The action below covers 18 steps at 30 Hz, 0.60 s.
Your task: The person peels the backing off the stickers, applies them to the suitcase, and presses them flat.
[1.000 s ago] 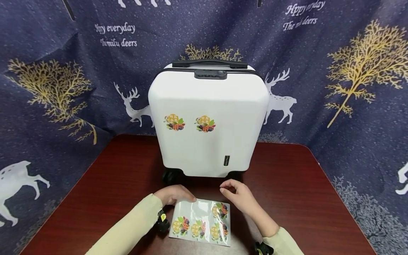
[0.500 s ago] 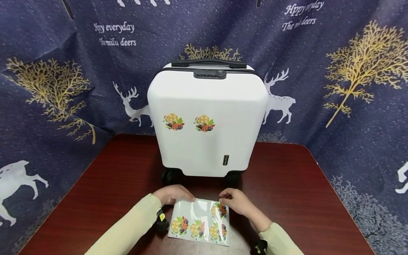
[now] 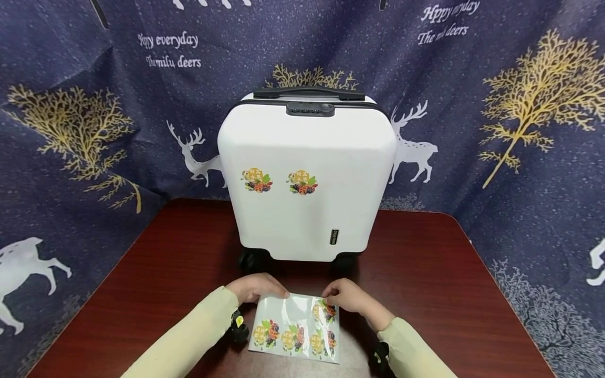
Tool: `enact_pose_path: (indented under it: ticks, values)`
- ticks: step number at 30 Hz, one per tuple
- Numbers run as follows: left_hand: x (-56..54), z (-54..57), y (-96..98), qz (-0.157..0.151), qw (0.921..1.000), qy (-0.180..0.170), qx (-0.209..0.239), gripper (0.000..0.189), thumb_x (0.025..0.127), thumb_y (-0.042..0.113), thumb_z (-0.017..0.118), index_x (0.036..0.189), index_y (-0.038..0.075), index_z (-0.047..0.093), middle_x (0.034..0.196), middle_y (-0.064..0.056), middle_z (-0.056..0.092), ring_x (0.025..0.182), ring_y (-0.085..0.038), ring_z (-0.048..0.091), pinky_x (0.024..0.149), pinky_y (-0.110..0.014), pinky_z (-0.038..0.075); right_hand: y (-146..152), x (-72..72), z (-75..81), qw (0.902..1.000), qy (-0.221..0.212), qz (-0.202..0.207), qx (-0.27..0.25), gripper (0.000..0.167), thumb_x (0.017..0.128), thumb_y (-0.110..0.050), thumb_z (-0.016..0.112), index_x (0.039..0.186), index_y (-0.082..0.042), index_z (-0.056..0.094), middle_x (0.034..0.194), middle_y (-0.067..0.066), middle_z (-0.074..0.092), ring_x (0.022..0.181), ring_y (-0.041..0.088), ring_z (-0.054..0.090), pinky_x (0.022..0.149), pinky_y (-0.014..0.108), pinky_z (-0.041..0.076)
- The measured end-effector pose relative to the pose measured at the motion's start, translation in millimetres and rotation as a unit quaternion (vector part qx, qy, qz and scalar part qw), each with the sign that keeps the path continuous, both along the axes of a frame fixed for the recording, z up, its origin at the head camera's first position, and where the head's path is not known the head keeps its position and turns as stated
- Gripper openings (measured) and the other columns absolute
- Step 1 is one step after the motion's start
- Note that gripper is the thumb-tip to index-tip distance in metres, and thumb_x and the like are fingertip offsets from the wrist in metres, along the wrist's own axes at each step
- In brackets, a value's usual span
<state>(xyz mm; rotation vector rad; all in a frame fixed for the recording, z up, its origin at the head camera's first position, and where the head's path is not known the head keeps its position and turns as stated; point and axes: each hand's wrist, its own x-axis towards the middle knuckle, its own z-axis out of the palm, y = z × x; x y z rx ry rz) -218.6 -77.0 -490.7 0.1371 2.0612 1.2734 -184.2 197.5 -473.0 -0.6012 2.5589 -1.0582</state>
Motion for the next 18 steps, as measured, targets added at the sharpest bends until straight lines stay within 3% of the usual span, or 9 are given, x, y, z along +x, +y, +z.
enact_pose_path:
  ticks: [9, 18]
  values:
    - [-1.8, -2.3, 1.1, -0.001, 1.0, 0.006, 0.001, 0.026, 0.089, 0.018, 0.075, 0.102, -0.004, 0.077, 0.088, -0.01, 0.077, 0.074, -0.015, 0.07, 0.071, -0.031, 0.062, 1, -7.4, -4.5, 0.9997, -0.024, 0.005, 0.001, 0.011, 0.089, -0.005, 0.069, 0.093, 0.004, 0.074, 0.084, 0.009, 0.073, 0.075, 0.007, 0.055, 0.066, 0.022, 0.047]
    - [-4.6, 12.0, 7.0, -0.059, 0.9934, 0.066, -0.073, 0.021, 0.085, 0.022, 0.077, 0.088, 0.001, 0.077, 0.074, -0.004, 0.072, 0.063, -0.012, 0.064, 0.058, -0.025, 0.053, 6, -9.0, -4.8, 0.9988, -0.039, 0.025, -0.016, 0.009, 0.088, -0.004, 0.07, 0.091, 0.004, 0.074, 0.083, 0.01, 0.073, 0.075, 0.006, 0.054, 0.067, 0.021, 0.047]
